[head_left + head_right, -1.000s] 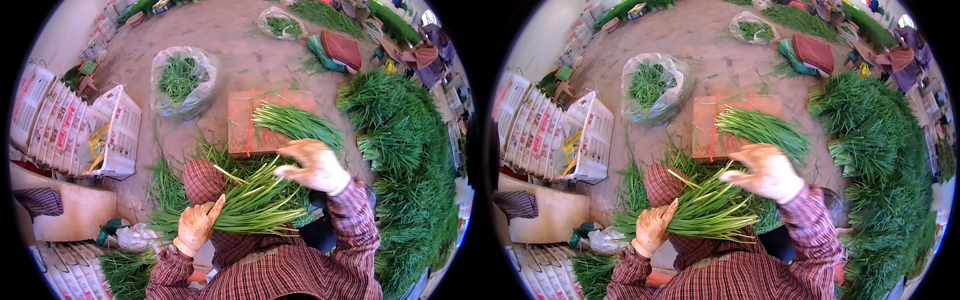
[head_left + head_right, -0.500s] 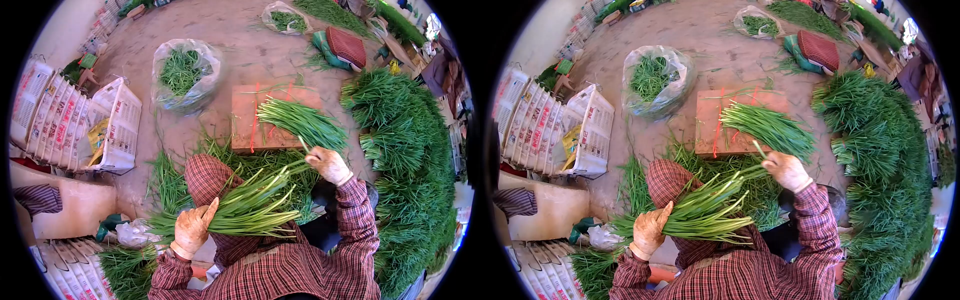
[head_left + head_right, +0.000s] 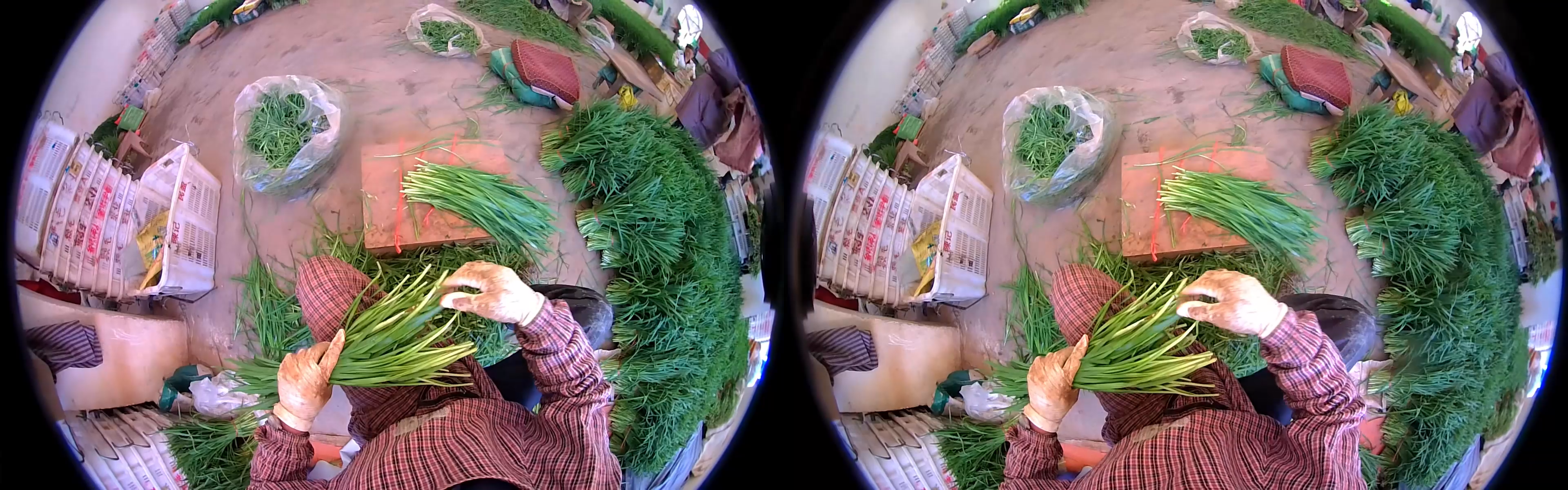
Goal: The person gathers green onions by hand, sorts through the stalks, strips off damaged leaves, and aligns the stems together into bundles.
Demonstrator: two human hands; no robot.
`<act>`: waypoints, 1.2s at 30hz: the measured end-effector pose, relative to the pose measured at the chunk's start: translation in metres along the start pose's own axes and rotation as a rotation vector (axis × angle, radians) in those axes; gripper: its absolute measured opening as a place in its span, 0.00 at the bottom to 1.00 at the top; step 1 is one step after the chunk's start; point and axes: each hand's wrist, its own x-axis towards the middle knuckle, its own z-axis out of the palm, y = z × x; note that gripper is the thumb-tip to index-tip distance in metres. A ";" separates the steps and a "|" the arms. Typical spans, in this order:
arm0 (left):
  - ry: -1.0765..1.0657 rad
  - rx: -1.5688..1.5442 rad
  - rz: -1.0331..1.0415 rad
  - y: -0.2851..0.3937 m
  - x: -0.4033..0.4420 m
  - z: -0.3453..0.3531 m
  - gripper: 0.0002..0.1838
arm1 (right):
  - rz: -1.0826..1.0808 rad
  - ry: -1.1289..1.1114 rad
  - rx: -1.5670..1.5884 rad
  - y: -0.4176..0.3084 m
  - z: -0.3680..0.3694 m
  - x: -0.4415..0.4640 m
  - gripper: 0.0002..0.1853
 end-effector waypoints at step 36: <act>-0.094 -0.013 -0.006 -0.004 -0.015 0.007 0.41 | -0.252 -0.255 -0.355 -0.025 0.077 0.026 0.10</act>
